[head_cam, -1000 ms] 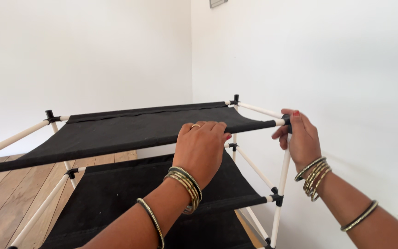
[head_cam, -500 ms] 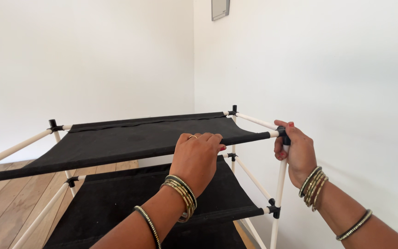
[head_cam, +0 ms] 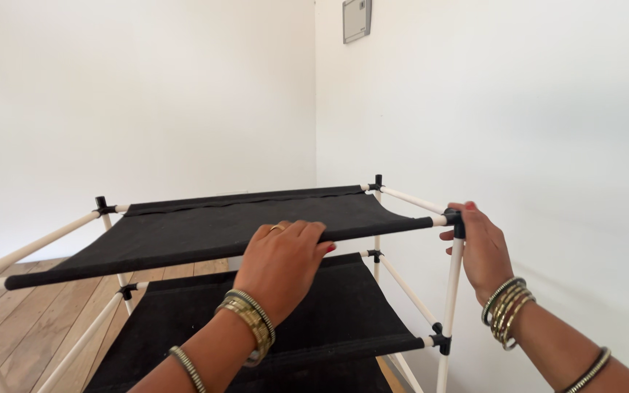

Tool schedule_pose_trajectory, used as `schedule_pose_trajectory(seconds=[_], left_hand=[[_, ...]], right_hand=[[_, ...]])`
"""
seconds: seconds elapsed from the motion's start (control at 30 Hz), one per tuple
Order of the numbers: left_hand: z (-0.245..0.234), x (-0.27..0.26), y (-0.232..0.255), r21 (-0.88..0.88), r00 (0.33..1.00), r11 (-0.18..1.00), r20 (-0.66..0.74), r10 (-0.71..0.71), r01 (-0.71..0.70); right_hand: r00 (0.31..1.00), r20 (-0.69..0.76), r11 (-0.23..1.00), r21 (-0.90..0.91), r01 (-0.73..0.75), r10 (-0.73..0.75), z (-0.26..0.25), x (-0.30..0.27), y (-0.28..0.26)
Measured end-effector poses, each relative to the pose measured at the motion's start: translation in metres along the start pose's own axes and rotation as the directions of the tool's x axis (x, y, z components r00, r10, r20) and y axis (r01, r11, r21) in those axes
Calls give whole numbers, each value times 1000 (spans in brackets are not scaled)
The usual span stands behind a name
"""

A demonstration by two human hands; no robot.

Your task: The person assembles a three-tier fabric shelving unit by connecting white PVC pipes with black elbow joints and securing black fabric shelves to the frame. They attach the top shelf, then connect lower vertical and horizontal supports, and finally adjust the fabric on each tier.

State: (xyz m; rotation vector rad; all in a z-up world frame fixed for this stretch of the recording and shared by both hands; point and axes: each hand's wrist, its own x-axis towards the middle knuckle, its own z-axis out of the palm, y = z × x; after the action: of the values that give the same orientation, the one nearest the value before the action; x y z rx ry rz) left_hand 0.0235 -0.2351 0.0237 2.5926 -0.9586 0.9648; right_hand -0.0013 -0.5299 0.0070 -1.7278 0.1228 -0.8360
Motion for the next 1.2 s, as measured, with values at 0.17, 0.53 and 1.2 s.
schedule_pose_trajectory(seconds=[0.17, 0.53, 1.2], left_hand=[[-12, -13, -20, 36, 996, 997, 47, -75, 73], [-42, -50, -73, 110, 978, 975, 56, -202, 195], [-86, -107, -145, 135, 925, 922, 66, -374, 363]], right_hand=[[996, -85, 1000, 13, 27, -26, -2, 4, 0], [983, -127, 991, 15, 133, -130, -4, 4, -20], [619, 453, 518, -339, 785, -642, 134, -64, -73]])
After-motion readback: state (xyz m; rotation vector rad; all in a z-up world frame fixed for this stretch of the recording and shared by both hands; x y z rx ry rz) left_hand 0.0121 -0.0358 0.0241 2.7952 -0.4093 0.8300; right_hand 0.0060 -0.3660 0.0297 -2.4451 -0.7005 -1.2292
